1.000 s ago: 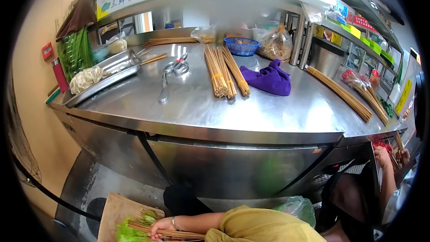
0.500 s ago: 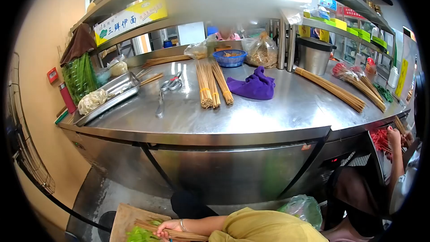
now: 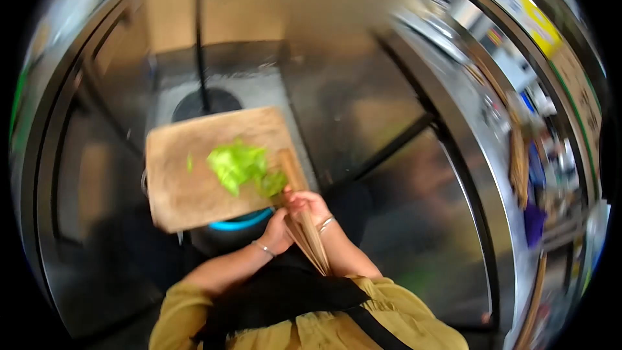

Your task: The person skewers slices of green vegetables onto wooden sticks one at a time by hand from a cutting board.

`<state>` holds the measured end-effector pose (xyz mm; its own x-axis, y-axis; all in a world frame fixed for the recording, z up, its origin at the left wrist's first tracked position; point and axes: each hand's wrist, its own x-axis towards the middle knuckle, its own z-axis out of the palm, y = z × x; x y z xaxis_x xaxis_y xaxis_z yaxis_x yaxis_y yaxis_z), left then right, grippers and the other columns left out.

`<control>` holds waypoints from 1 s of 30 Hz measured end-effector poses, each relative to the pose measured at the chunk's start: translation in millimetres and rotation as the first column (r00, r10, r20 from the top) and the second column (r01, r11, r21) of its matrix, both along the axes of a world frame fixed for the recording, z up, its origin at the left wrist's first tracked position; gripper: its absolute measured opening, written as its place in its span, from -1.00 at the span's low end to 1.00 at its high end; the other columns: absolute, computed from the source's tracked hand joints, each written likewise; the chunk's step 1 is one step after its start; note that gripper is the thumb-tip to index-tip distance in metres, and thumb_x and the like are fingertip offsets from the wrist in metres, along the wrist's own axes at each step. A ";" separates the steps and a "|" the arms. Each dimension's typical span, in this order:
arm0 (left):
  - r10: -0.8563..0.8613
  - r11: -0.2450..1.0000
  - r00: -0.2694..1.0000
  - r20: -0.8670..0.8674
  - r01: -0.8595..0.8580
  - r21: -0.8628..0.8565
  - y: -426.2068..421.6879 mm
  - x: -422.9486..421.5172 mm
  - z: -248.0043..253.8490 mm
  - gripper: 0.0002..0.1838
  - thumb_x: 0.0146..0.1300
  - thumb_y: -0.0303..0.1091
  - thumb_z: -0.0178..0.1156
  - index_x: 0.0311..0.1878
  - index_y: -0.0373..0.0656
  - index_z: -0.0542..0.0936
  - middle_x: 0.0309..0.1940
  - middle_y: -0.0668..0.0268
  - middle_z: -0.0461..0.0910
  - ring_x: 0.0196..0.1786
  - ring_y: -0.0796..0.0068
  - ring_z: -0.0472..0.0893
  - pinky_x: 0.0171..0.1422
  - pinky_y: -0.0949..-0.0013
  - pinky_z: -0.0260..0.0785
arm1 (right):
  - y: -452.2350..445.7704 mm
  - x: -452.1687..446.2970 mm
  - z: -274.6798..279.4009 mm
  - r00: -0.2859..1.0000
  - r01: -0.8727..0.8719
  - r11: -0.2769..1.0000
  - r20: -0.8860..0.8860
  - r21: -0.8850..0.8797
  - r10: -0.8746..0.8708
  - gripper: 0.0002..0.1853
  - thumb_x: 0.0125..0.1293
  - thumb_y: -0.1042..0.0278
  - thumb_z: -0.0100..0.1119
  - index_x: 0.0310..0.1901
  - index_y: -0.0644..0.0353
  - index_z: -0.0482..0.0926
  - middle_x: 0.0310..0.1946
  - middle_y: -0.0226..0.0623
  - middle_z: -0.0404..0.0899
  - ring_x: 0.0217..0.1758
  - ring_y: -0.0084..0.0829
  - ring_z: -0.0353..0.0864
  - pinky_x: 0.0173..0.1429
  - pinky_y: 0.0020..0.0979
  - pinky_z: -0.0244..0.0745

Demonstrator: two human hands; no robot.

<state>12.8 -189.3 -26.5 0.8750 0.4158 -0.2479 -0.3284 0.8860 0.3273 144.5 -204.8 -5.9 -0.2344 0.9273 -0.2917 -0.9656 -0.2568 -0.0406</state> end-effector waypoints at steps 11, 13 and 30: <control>-0.076 0.991 0.997 -0.032 0.071 -0.116 8.3 11.3 -13.2 -0.60 0.22 -0.17 -0.24 -0.04 -0.18 0.45 -0.13 0.28 0.53 -0.04 0.37 0.49 0.11 0.27 0.29 | 4.1 1.1 9.1 0.997 0.058 0.988 -0.064 0.142 -0.050 -0.74 0.13 0.55 -0.04 -0.11 0.42 0.34 -0.50 -0.25 0.38 -0.63 -0.64 0.29 -0.61 -0.71 0.27; -0.094 0.991 0.994 -0.056 0.088 -0.104 10.3 10.2 -15.0 -0.60 0.22 -0.17 -0.24 -0.04 -0.18 0.45 -0.14 0.29 0.54 -0.05 0.38 0.50 0.10 0.28 0.30 | 4.1 0.4 14.4 0.994 0.079 0.978 -0.088 0.193 -0.063 -0.71 0.14 0.55 -0.05 -0.08 0.41 0.32 -0.50 -0.26 0.36 -0.64 -0.64 0.28 -0.61 -0.69 0.26; -0.176 0.984 0.984 -0.009 0.176 -0.034 9.2 5.6 -2.7 -0.72 0.10 -0.34 0.05 -0.09 -0.14 0.47 -0.18 0.32 0.53 -0.12 0.45 0.52 0.05 0.31 0.33 | 0.4 -0.9 19.8 0.991 0.112 0.962 -0.100 0.251 -0.089 -0.75 0.15 0.57 -0.06 -0.12 0.41 0.26 -0.58 -0.30 0.33 -0.68 -0.64 0.35 -0.61 -0.65 0.34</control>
